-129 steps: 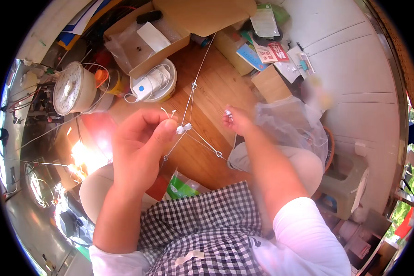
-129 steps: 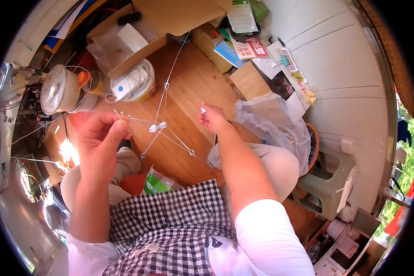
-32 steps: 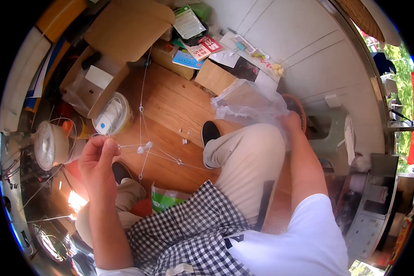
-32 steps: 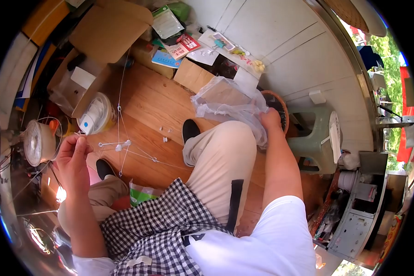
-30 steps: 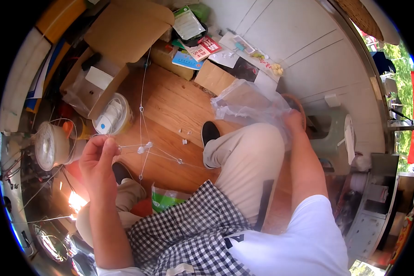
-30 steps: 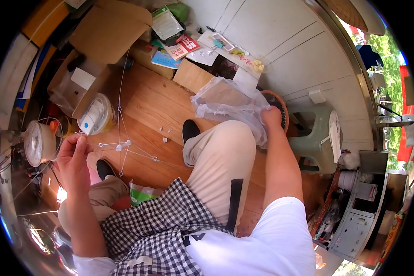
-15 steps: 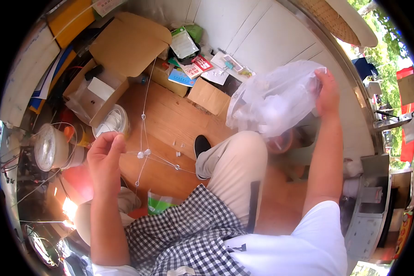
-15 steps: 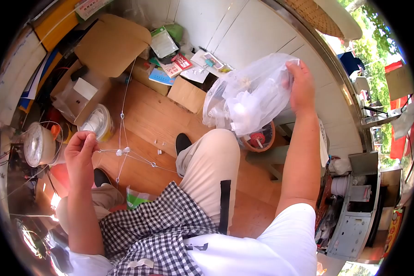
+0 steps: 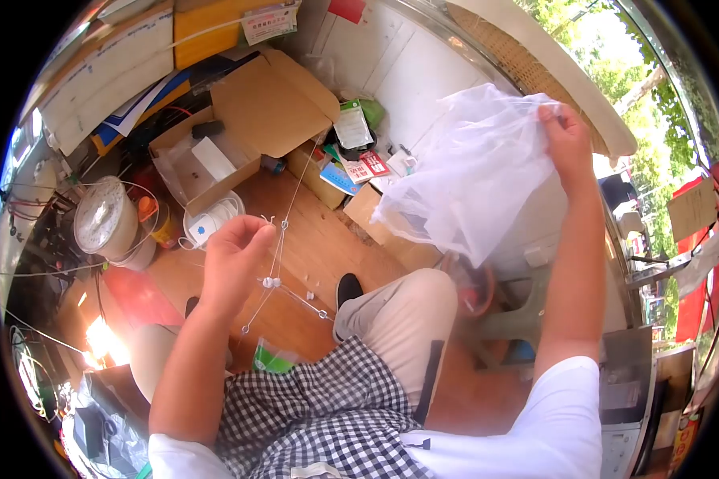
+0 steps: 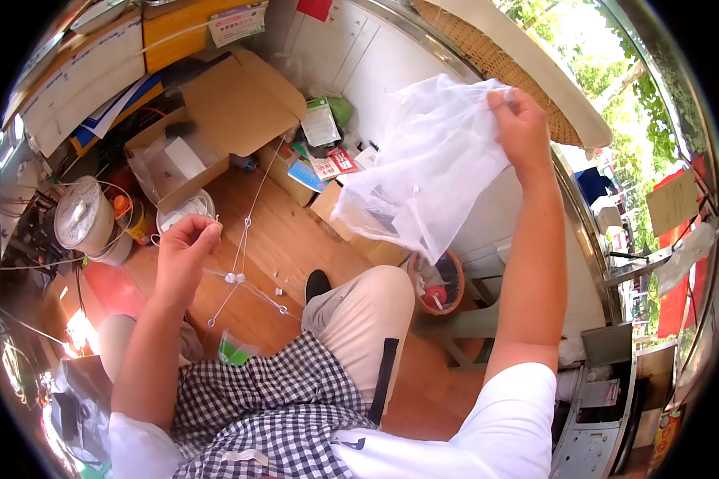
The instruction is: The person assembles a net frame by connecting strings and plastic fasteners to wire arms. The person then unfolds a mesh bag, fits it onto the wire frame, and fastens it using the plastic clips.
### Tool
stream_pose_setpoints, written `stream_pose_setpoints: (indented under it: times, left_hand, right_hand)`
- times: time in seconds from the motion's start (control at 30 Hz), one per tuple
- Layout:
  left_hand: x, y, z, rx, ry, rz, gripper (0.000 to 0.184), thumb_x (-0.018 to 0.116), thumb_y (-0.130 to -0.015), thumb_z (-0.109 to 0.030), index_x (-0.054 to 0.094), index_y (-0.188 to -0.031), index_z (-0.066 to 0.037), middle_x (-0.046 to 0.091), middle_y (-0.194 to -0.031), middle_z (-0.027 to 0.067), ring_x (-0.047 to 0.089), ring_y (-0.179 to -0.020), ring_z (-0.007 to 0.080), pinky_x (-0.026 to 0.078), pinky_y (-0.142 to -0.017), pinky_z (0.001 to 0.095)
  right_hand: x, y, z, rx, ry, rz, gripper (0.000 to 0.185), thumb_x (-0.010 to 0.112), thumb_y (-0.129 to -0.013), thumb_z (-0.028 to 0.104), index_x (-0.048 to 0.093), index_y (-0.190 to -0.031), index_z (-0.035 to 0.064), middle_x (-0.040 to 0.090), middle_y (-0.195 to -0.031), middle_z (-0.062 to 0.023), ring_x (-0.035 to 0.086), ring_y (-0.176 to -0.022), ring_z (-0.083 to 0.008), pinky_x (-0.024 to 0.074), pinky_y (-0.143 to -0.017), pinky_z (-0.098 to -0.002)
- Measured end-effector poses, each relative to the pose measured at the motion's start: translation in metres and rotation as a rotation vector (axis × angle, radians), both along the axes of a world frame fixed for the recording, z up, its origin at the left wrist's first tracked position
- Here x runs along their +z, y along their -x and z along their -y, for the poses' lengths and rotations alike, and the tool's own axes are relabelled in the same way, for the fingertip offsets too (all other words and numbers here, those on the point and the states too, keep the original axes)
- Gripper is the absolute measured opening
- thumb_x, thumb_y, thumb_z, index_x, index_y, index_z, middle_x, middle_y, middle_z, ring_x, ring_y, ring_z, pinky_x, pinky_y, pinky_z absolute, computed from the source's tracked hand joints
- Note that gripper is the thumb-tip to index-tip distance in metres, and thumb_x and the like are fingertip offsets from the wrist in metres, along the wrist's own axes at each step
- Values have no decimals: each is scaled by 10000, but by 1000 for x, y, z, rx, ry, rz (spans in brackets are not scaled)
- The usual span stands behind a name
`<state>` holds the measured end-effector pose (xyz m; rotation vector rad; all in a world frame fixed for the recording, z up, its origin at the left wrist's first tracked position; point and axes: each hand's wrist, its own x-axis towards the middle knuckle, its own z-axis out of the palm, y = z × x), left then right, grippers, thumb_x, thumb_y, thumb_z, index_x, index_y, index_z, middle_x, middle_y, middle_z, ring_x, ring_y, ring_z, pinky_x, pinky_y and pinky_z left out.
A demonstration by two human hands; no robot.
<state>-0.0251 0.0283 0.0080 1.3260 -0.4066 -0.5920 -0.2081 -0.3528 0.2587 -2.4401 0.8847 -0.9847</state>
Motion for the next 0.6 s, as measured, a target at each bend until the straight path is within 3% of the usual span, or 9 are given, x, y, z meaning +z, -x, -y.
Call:
stream_pose_setpoints:
  times: [0.03, 0.17, 0.37, 0.6]
  left_hand:
    - [1, -1, 0, -5, 0, -7, 86, 669, -955, -105, 658, -931, -24, 598, -787, -36, 527, -715, 49, 422, -671, 210]
    - [8, 0, -4, -11, -42, 3, 90, 667, -957, -108, 651, -928, -24, 590, -771, -40, 523, -705, 43, 420, -650, 206]
    - [10, -1, -5, -4, -19, 5, 110, 664, -957, -117, 643, -926, -14, 590, -750, -30, 523, -682, 42, 419, -635, 204]
    - [13, -2, -7, -16, -53, -5, 121, 657, -959, -140, 641, -930, -24, 601, -778, -30, 525, -715, 47, 429, -652, 223]
  right_hand:
    - [8, -1, 8, 26, -110, 189, 207, 683, -962, 309, 695, -957, 102, 613, -763, 67, 470, -604, -14, 399, -525, -195]
    - [20, -11, -2, 154, -198, 78, 205, 668, -971, 316, 698, -959, 114, 613, -765, 82, 493, -619, -15, 388, -526, -191]
    - [41, -26, -35, 142, -321, 163, 214, 653, -980, 306, 696, -1025, 101, 660, -848, 68, 542, -681, -17, 401, -563, -192]
    - [48, -37, -28, 317, -493, 227, 220, 623, -1002, 281, 679, -1057, 76, 699, -948, 6, 633, -818, -66, 486, -657, -214]
